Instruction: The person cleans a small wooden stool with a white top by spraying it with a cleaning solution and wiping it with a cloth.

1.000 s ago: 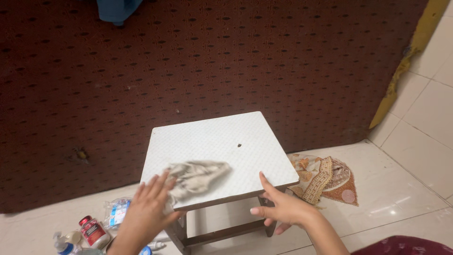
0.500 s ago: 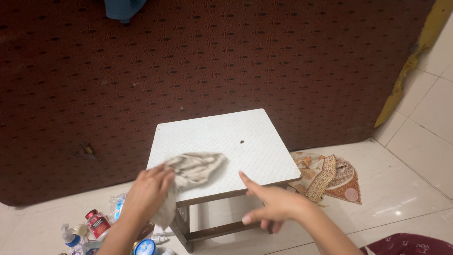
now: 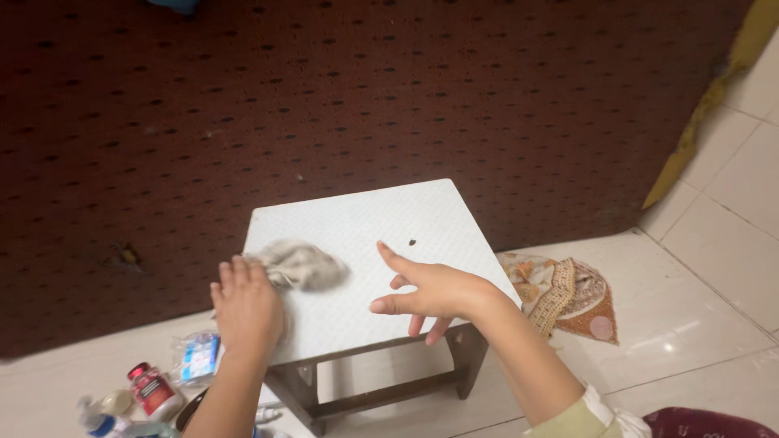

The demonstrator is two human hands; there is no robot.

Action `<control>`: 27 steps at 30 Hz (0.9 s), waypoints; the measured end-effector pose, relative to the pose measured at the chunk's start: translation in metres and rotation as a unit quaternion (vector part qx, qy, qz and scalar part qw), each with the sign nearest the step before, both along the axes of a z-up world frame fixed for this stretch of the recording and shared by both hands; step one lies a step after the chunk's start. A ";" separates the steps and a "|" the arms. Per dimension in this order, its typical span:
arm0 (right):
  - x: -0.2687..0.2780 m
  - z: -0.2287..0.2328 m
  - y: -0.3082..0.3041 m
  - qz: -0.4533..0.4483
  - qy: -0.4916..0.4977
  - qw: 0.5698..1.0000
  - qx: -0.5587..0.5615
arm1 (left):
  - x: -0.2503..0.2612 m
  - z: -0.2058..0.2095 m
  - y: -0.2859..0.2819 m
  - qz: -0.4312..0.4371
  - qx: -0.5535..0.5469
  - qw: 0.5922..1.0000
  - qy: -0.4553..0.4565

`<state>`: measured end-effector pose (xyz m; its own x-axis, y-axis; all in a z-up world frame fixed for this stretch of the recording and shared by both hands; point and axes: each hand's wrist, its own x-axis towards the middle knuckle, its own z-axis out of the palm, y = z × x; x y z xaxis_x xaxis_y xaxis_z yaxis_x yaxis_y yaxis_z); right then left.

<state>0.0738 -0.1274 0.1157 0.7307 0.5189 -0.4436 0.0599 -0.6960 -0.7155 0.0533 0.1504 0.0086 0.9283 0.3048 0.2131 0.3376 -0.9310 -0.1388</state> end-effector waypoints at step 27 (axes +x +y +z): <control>0.104 -0.083 0.096 0.001 -0.270 0.955 -0.124 | 0.161 -0.035 0.008 -0.199 -0.173 0.955 -0.136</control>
